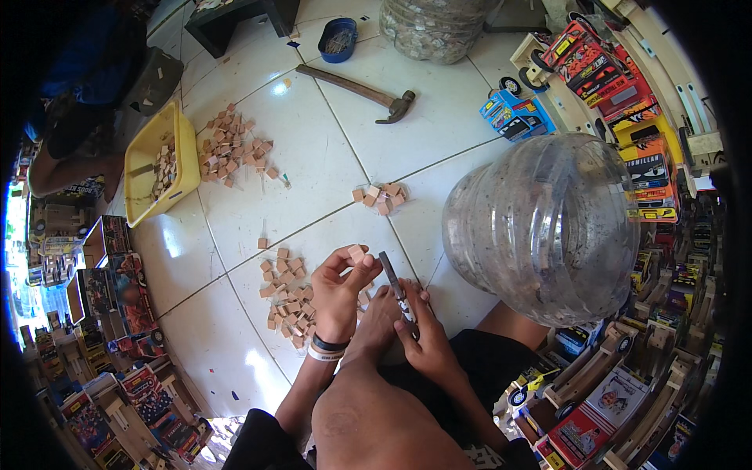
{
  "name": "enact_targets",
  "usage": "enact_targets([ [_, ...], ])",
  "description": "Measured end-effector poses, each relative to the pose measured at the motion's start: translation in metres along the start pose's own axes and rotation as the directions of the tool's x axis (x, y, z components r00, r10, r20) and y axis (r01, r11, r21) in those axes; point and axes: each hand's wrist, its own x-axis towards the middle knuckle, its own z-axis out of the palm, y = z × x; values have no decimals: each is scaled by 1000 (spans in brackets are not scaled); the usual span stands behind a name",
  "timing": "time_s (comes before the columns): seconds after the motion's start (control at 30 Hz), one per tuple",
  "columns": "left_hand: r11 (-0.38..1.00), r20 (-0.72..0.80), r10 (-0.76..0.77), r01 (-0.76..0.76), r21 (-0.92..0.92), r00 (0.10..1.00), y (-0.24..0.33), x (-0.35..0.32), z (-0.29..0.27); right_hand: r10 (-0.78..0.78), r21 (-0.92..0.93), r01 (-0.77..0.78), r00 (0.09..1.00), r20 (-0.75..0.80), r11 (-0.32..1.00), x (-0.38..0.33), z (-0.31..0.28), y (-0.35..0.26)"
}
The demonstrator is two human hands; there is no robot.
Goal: The person sits on the floor and uses a utility knife to carve small wooden blocks. They pick up blocks from a pile, shave off edges, and place the finished pieces into a nearby container.
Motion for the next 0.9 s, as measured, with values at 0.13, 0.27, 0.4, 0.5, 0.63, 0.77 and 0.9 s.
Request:
enact_targets([
  [0.13, 1000, -1, 5, -5, -8, 1000, 0, -1, 0, -60, -62, 58, 997, -43, 996, 1, 2, 2],
  [0.27, 1000, -11, -1, 1, 1, 1000, 2, -1, 2, -118, -110, 109, 990, -78, 988, 2, 4, 3],
  [0.4, 999, 11, -45, 45, 14, 999, 8, -1, 4, -90, -106, 83, 994, -66, 991, 1, 3, 1],
  [0.5, 992, 61, -122, 121, 22, 991, 10, 0, 5, -39, -78, 36, 999, -36, 996, -3, 2, 0],
  [0.63, 970, 164, -235, 242, -27, 958, 7, 4, 1, -51, -29, 51, 999, -5, 998, -7, -1, -1],
  [0.77, 863, 322, -433, 490, -123, 842, 11, 7, -8, 156, 718, -516, 847, 508, 467, -18, -21, 0],
  [0.9, 885, 322, -419, 461, -62, 849, 15, 1, -4, 68, 751, -585, 800, 596, 307, -21, -26, 0],
])
